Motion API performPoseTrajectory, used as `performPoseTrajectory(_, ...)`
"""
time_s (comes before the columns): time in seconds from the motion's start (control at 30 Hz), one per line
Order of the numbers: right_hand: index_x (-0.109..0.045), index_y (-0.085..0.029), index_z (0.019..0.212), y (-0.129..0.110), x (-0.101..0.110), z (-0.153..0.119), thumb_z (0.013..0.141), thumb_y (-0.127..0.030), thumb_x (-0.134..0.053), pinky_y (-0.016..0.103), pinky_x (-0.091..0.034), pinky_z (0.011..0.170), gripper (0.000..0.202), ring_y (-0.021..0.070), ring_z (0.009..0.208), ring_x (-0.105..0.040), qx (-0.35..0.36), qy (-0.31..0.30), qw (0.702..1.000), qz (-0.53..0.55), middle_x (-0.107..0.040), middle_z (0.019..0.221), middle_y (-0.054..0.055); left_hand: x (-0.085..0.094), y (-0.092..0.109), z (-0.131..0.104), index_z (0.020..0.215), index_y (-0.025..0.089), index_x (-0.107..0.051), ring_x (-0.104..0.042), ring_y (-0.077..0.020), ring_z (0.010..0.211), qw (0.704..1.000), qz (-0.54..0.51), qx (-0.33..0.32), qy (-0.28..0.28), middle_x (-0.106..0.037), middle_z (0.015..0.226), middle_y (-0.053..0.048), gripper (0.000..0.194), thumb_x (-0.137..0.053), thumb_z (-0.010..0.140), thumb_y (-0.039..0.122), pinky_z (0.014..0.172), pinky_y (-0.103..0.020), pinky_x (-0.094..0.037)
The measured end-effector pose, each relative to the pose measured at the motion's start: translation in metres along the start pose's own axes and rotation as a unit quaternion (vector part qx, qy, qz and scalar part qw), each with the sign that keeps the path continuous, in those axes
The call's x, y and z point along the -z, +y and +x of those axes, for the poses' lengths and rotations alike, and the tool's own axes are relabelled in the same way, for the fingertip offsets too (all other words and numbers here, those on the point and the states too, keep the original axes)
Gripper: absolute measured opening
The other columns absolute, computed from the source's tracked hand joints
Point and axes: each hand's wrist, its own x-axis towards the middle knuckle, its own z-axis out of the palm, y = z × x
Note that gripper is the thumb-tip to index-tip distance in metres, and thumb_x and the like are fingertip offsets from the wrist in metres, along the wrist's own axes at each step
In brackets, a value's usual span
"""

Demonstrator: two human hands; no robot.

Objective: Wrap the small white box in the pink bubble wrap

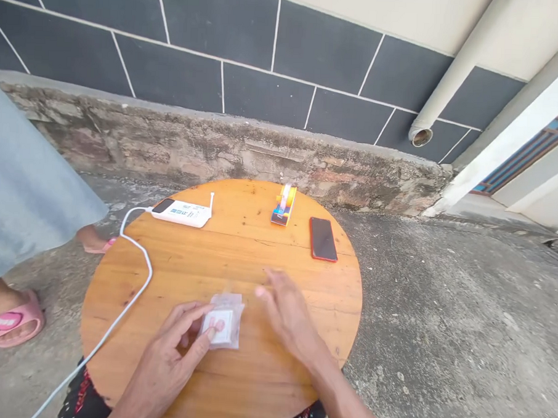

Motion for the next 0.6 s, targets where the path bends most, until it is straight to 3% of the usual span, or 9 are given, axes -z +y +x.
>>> performPoseTrajectory(0.1, -0.055, -0.017, 0.120, 0.036, 0.039, 0.009, 0.093, -0.046, -0.040, 0.033, -0.049, 0.075, 0.043, 0.0156, 0.069, -0.056, -0.111, 0.199, 0.969, 0.092, -0.062, 0.091, 0.006, -0.003, 0.002, 0.003, 0.104, 0.022, -0.064, -0.061, -0.0181, 0.083, 0.999, -0.027, 0.013, 0.013, -0.059, 0.102, -0.007, 0.025, -0.055, 0.085, 0.036, 0.066, -0.027, -0.053)
performPoseTrajectory(0.13, -0.058, -0.017, 0.113, 0.044, 0.045, 0.011, 0.091, -0.045, -0.045, 0.032, -0.048, 0.071, 0.038, 0.0151, 0.067, -0.054, -0.123, 0.222, 0.963, 0.095, -0.061, 0.085, 0.004, -0.004, 0.003, 0.003, 0.104, 0.023, -0.064, -0.060, -0.0179, 0.083, 0.999, -0.034, 0.013, 0.015, -0.058, 0.102, -0.007, 0.025, -0.056, 0.085, 0.036, 0.067, -0.026, -0.052)
performPoseTrajectory(0.17, -0.060, -0.018, 0.108, 0.048, 0.046, 0.012, 0.088, -0.043, -0.051, 0.030, -0.047, 0.069, 0.033, 0.0150, 0.066, -0.054, -0.120, 0.212, 0.966, 0.089, -0.060, 0.079, 0.002, -0.005, 0.003, 0.002, 0.105, 0.023, -0.064, -0.060, -0.0179, 0.085, 0.999, -0.039, 0.013, 0.016, -0.058, 0.103, -0.007, 0.025, -0.055, 0.085, 0.035, 0.068, -0.026, -0.052)
performPoseTrajectory(0.3, -0.066, -0.020, 0.090, 0.034, 0.011, 0.010, 0.087, -0.035, -0.055, 0.028, -0.045, 0.070, 0.019, 0.0159, 0.074, -0.056, -0.017, -0.033, 0.993, 0.109, -0.062, 0.081, 0.002, -0.008, 0.002, -0.001, 0.107, 0.023, -0.062, -0.059, -0.0181, 0.091, 0.999, -0.047, 0.018, 0.018, -0.057, 0.105, -0.007, 0.023, -0.054, 0.087, 0.031, 0.072, -0.026, -0.051)
performPoseTrajectory(0.43, -0.069, -0.020, 0.089, 0.012, -0.027, 0.026, 0.088, -0.027, -0.053, 0.026, -0.045, 0.070, 0.017, 0.0147, 0.075, -0.057, 0.034, -0.119, 0.987, 0.103, -0.063, 0.084, 0.003, -0.006, 0.001, -0.001, 0.108, 0.022, -0.061, -0.058, -0.0181, 0.092, 0.999, -0.045, 0.023, 0.008, -0.056, 0.106, -0.007, 0.024, -0.055, 0.087, 0.031, 0.074, -0.027, -0.051)
performPoseTrajectory(0.6, -0.071, -0.020, 0.087, 0.007, -0.038, 0.052, 0.078, -0.015, -0.062, 0.023, -0.042, 0.065, 0.014, 0.0124, 0.071, -0.056, 0.032, -0.189, 0.981, 0.034, -0.062, 0.082, 0.001, -0.004, 0.002, 0.001, 0.109, 0.025, -0.061, -0.058, -0.0181, 0.092, 0.998, -0.045, 0.037, -0.019, -0.055, 0.107, -0.007, 0.023, -0.054, 0.087, 0.031, 0.076, -0.027, -0.051)
